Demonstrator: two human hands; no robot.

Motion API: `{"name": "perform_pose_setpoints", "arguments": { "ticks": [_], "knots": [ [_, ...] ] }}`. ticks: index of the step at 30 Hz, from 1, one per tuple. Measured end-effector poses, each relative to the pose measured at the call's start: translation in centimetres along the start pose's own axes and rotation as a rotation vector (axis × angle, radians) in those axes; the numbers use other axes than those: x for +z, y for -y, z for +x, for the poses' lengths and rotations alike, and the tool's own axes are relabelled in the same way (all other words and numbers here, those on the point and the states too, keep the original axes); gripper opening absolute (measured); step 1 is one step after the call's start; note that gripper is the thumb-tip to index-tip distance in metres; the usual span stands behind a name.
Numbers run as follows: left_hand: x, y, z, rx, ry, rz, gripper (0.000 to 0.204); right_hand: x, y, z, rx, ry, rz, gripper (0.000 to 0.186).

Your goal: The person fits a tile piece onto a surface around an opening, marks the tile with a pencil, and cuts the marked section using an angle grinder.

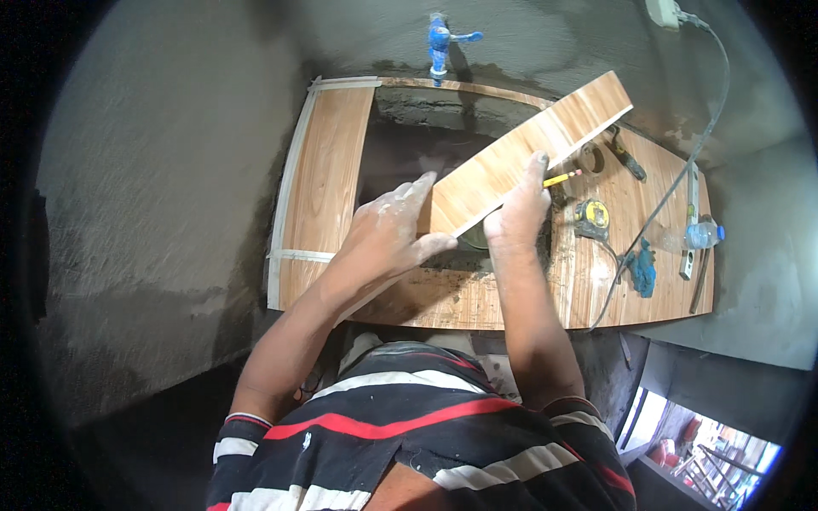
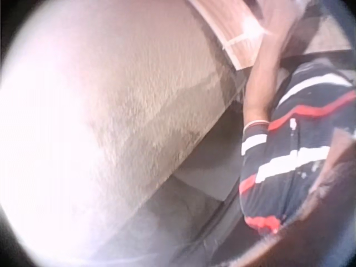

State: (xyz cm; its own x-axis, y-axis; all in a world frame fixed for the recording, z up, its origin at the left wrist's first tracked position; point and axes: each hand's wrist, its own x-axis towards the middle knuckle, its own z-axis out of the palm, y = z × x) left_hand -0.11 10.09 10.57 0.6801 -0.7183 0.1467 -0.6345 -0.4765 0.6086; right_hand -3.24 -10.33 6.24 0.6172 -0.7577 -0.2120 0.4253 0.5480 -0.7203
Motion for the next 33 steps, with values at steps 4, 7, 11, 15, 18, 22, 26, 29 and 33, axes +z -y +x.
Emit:
{"name": "perform_pose_setpoints", "arguments": {
  "ticks": [4, 7, 11, 15, 18, 22, 26, 29, 33],
  "knots": [
    [0.5, -0.2, 1.0, 0.087, 0.041, 0.192, 0.102, -0.9, 0.2, 2.7, -0.035, -0.051, -0.023, 0.052],
    [1.6, 1.3, 2.0, 0.048, -0.045, 0.268, 0.083, -0.9, -1.4, 4.9, -0.044, -0.191, -0.016, 0.052],
    [2.4, 3.2, 5.1, -0.024, -0.054, 0.322, 0.078, -1.8, -3.6, 7.4, 0.012, -0.228, -0.013, 0.05],
    [1.9, 5.9, 7.9, -0.038, -0.079, 0.335, 0.072, -1.0, -4.6, 8.1, 0.181, -0.182, -0.043, 0.041],
    [2.5, 8.1, 10.5, 0.005, -0.138, 0.354, 0.067, -0.7, -5.5, 9.4, 0.208, -0.162, 0.026, 0.038],
    [3.2, 11.3, 13.4, -0.047, -0.16, 0.44, 0.064, -0.6, -7.8, 11.0, 0.283, -0.204, 0.003, 0.039],
    [3.8, 13.0, 15.2, -0.059, -0.203, 0.426, 0.055, -1.1, -9.9, 13.4, 0.351, -0.189, 0.082, 0.041],
    [3.9, 15.8, 15.7, -0.06, -0.32, 0.46, 0.055, 0.7, -11.5, 13.9, 0.364, -0.199, 0.107, 0.044],
    [4.5, 17.9, 16.6, -0.095, -0.304, 0.447, 0.056, 1.3, -12.4, 15.9, 0.349, -0.209, 0.105, 0.04]
  ]
}}
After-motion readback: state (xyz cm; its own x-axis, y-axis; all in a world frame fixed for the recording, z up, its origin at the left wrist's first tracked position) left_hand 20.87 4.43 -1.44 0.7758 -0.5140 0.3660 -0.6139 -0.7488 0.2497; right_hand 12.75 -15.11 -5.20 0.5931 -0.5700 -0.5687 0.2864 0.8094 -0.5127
